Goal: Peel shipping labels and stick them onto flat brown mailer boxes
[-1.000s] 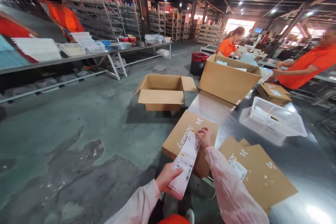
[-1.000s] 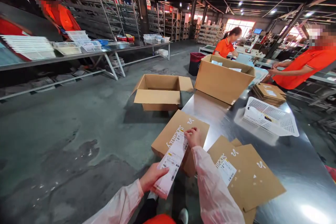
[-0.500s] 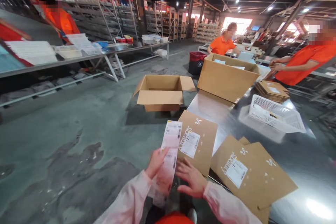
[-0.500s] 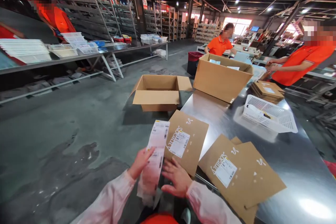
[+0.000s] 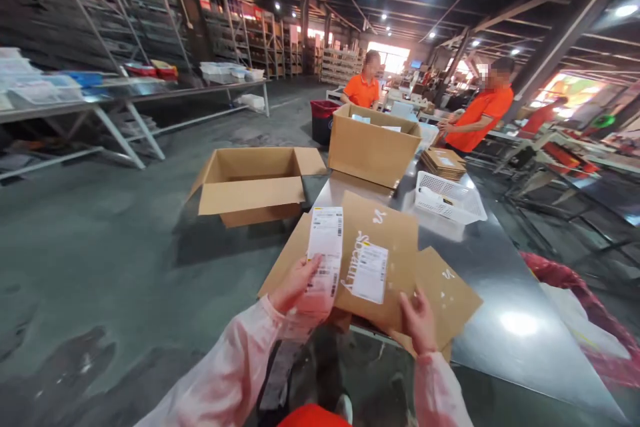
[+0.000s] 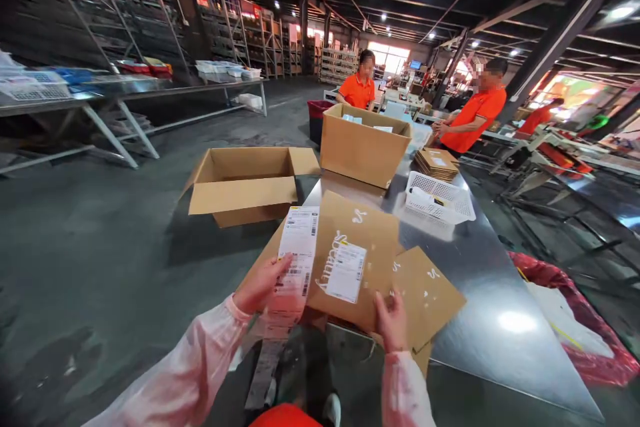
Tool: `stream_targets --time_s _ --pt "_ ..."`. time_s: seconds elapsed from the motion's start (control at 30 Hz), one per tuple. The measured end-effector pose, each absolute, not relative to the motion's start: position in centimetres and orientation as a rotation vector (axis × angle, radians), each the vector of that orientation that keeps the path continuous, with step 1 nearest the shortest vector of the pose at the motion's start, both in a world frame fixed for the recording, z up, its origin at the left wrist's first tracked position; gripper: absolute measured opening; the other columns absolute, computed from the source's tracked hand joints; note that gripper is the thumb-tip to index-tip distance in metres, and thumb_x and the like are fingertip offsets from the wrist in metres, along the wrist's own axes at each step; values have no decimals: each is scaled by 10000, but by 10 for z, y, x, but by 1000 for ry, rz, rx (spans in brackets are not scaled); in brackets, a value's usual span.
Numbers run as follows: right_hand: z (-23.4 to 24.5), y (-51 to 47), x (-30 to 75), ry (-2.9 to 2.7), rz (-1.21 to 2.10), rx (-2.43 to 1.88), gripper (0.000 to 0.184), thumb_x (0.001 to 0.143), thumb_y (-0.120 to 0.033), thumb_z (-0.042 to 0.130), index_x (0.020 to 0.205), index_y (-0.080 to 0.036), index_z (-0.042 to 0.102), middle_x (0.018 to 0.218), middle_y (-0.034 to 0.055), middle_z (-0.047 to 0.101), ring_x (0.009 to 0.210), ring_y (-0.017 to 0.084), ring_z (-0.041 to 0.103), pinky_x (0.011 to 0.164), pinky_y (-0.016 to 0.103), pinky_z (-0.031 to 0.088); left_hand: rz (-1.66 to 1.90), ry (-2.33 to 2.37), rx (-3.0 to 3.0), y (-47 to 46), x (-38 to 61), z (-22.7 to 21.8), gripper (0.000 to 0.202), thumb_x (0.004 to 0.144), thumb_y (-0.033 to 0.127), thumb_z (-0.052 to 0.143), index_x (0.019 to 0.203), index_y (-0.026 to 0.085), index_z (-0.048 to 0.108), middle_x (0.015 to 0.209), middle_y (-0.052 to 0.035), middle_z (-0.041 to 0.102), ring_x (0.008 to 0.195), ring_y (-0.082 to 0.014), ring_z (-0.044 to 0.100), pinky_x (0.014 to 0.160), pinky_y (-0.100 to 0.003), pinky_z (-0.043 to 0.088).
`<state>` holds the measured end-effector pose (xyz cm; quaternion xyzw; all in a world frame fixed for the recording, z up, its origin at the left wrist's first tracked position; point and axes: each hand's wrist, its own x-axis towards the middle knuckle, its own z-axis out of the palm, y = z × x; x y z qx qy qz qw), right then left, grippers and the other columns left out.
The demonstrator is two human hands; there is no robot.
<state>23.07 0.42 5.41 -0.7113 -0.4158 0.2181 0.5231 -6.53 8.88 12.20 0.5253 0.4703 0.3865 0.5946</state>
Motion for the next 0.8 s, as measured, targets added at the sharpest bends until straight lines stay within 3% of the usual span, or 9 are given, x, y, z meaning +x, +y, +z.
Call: stream_targets --time_s 0.1,0.17,0.3,0.4,0.57,0.7,0.8 --pt "81 -16 277 -905 455 -1983 845 556 -609 632 1223 -104 514 1261 225 539 1181 380 486 977 519 387 913 816 977 57 -51 136 660 642 620 662 1038 92 642 998 -139 708 883 -265 659 777 -347 512" --pt "95 -21 269 -944 580 -2065 820 481 -584 704 1128 -96 583 1210 265 559 1132 429 502 936 568 388 931 774 984 39 -48 136 594 644 542 712 1059 124 632 1030 -111 701 933 -247 641 827 -333 494" --pt "103 -20 168 -1162 1066 -1569 643 595 -634 660 1048 -178 640 1064 138 679 960 307 627 848 459 494 811 722 1066 15 -51 122 528 648 444 746 1073 153 630 1063 -94 690 968 -236 618 842 -319 478" --pt "97 -25 92 -1137 1205 -1303 542 704 -604 619 1001 -152 650 1019 144 699 929 291 644 853 457 498 851 755 1001 14 -57 114 542 590 401 794 1044 150 636 1008 -92 693 950 -229 617 840 -312 469" --pt "99 -16 71 -1288 1313 -1298 539 640 -553 708 996 -153 655 958 127 710 839 263 659 775 415 528 959 985 877 20 -72 99 444 551 501 770 728 109 660 624 -20 631 575 -132 541 574 -249 418" --pt "114 18 86 -1498 1369 -1415 465 654 -574 675 814 -140 717 782 97 716 716 220 648 665 338 524 1046 1110 865 14 -70 80 443 553 542 736 579 118 611 511 21 540 502 -100 446 521 -235 349" --pt "114 32 84 -1579 1561 -1406 479 656 -587 662 810 -138 727 704 62 706 628 183 623 552 279 484 1171 1248 865 11 -68 71 436 553 533 724 497 142 538 470 42 477 488 -91 402 496 -227 319"
